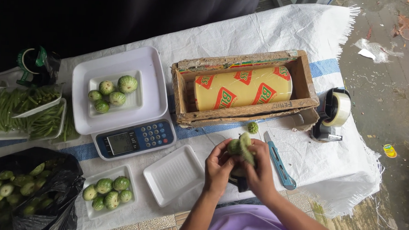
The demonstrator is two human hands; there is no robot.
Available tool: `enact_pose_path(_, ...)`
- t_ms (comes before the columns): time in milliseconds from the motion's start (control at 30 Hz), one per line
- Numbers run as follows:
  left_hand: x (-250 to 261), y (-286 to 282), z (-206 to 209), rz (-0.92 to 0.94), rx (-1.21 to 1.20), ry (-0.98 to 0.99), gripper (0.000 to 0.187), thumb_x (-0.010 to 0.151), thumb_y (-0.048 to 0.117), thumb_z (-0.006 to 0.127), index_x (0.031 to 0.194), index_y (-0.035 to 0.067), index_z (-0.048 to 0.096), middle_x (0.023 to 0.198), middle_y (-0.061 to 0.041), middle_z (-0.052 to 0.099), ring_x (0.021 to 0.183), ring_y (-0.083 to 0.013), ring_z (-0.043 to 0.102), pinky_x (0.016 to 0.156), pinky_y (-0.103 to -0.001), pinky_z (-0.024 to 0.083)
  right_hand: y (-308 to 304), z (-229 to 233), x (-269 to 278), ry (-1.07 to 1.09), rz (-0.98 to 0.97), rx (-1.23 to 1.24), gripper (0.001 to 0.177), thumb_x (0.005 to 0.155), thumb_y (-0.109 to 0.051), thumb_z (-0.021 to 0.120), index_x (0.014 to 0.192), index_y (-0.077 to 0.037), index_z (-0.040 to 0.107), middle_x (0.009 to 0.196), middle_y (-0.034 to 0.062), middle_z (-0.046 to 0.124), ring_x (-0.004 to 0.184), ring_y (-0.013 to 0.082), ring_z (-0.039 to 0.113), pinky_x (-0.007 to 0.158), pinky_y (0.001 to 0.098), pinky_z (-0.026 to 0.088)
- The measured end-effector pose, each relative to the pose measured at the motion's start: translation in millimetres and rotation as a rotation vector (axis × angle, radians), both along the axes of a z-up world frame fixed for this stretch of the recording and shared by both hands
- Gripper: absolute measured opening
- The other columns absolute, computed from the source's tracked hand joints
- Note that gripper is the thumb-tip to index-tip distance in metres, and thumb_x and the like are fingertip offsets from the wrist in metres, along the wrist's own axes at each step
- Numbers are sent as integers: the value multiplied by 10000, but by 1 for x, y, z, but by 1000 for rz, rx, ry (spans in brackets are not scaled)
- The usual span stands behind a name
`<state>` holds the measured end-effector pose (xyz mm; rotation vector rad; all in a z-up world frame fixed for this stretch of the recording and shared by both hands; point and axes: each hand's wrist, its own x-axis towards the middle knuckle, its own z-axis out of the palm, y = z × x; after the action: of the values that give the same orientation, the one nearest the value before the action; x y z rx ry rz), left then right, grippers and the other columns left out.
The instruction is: Trimming stems from small green vegetables with a knife and arranging them on foam trays for weighing and packaging.
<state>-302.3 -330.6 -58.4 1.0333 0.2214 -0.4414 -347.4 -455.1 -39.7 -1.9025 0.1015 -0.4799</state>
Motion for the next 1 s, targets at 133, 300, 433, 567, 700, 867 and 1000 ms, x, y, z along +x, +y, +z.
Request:
enact_pose_path(133,-1,9,20,-107,185,-113,528,829,-2,755,1344,37,646,1079,-152,780,968,-170,726,882,-280,614,-15,-1,7,105,18,-39,223,870,-49,569,1091,-77,577,1191,171,510,1154,306,553,991,418,466)
enact_pose_path(300,-4,21,24,-323,121,-535,553,852,-74,730,1377,58,613,1458,-140,517,1399,-226,512,1131,-325,510,-45,10,31,560,115,694,84,967,-114,640,1010,-112,567,909,59,568,807,153,580,709,298,498)
enact_pose_path(433,-5,14,6,-245,121,-469,547,889,-97,664,1401,90,620,1431,-98,448,1234,-200,611,1042,-296,563,-40,12,22,562,44,732,113,973,-176,653,1019,-127,561,822,67,604,708,160,579,627,291,468)
enact_pose_path(567,-7,12,-16,-211,345,-421,597,850,-51,639,1429,94,650,1206,-163,635,1049,-234,677,931,-352,605,-26,-8,5,278,11,210,198,937,-161,700,1084,-63,611,1046,192,650,971,351,629,857,476,473)
enact_pose_path(700,1,17,22,-272,367,-329,454,903,22,636,1355,53,651,1249,-129,744,1088,-178,713,935,-283,599,-5,10,-10,104,69,-27,171,967,-175,636,1100,-75,596,1199,152,527,1176,274,557,1016,386,441)
enact_pose_path(867,-7,11,31,-208,362,-351,549,847,95,779,1372,71,619,1194,-92,734,1002,-143,694,881,-249,590,-23,5,12,408,-7,270,117,1012,-220,566,1065,-118,545,965,74,621,850,177,581,766,323,484)
enact_pose_path(1000,-7,17,32,-312,246,-491,591,828,-80,724,1387,63,594,1460,-148,592,1378,-233,551,1035,-291,564,-40,-1,24,633,56,854,87,996,-175,612,976,-117,550,802,74,581,725,172,592,654,308,496)
